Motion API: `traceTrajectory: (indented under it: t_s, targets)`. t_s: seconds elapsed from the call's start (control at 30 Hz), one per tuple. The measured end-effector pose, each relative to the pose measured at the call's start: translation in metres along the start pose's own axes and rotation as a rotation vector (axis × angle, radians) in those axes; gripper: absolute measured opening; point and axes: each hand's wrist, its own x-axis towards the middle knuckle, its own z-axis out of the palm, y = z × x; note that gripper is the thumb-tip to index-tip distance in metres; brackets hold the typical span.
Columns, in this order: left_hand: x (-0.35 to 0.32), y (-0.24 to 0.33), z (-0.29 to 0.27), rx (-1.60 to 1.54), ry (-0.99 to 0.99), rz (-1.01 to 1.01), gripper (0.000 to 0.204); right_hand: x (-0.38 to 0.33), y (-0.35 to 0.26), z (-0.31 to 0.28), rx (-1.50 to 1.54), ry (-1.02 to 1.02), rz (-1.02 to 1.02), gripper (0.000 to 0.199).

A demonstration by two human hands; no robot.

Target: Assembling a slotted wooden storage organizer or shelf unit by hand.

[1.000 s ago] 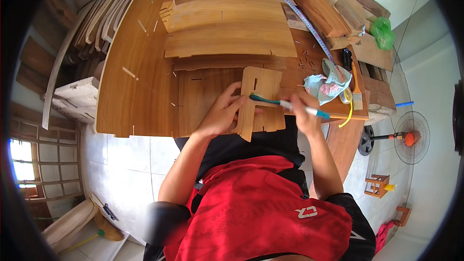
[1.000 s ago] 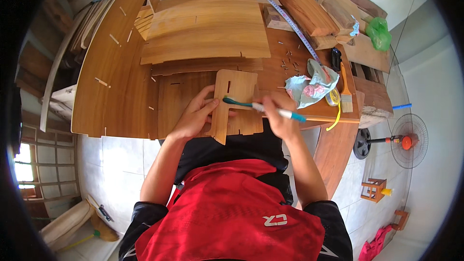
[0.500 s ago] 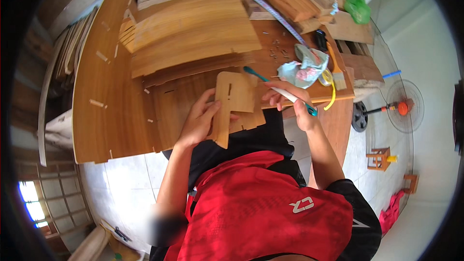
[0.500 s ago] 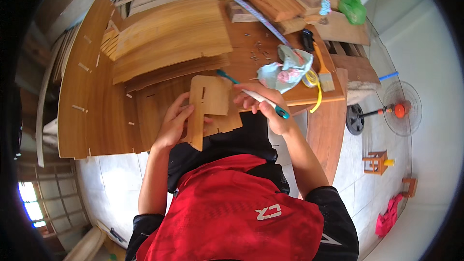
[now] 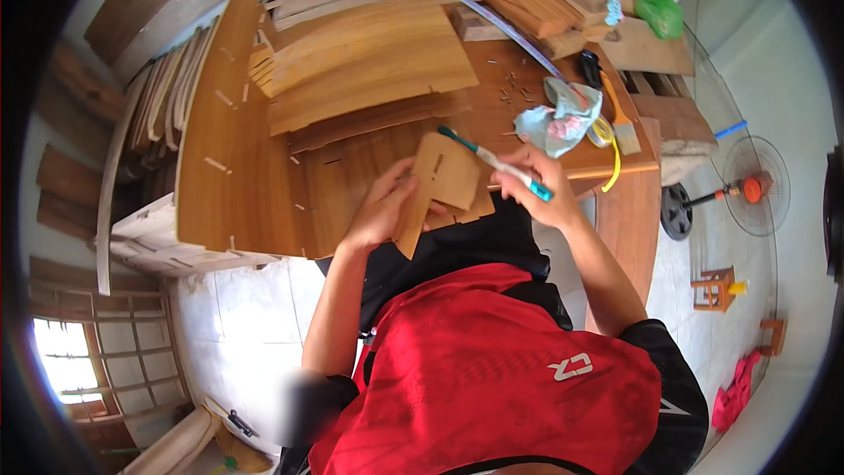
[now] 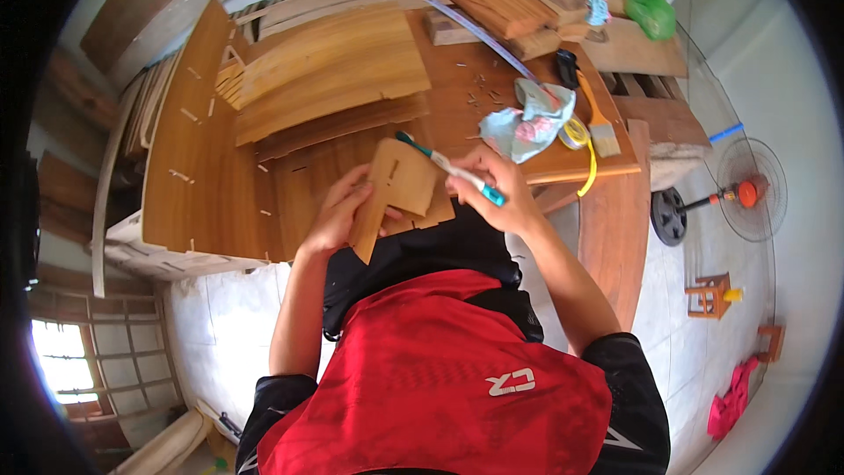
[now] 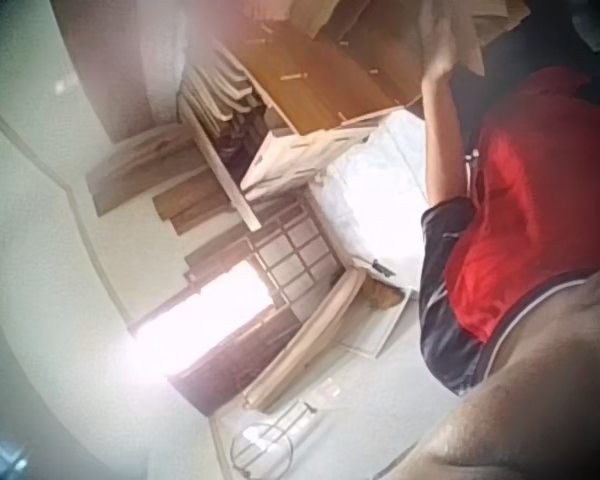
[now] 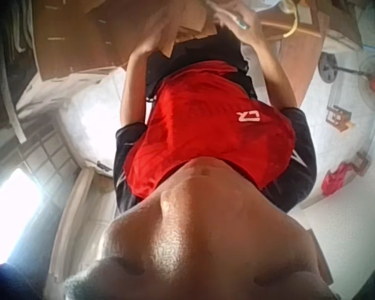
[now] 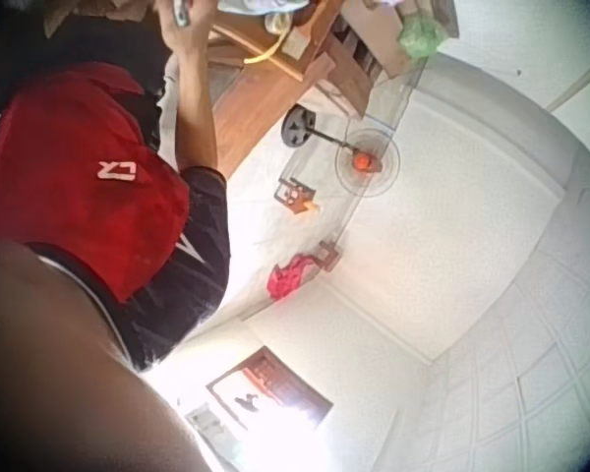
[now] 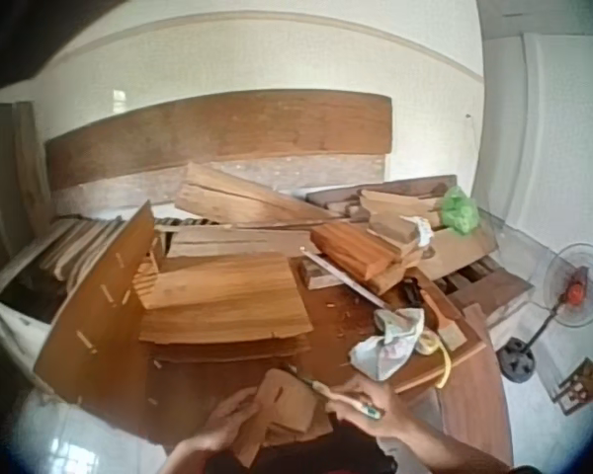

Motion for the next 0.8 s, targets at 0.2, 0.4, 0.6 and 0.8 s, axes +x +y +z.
traceTrajectory:
  t_s: [0.2,0.4,0.6,0.8]
  targets:
    - [-0.009,0.000,-0.003,-0.025,0.016,0.025,0.041,0.025,0.031,-0.023,-0.413,0.341,-0.292,0.014]
    - [-0.006,0.003,0.002,0.008,0.045,0.018,0.041,0.051,0.009,0.002,-0.786,0.319,-0.266,0.028]
    - [-0.004,0.001,0.002,0.005,0.065,0.033,0.041,0.100,0.041,-0.042,-0.971,0.187,-0.272,0.044]
    - [-0.003,0.000,0.000,0.030,0.066,0.026,0.042,0.105,0.034,-0.250,-1.343,0.464,0.622,0.039]
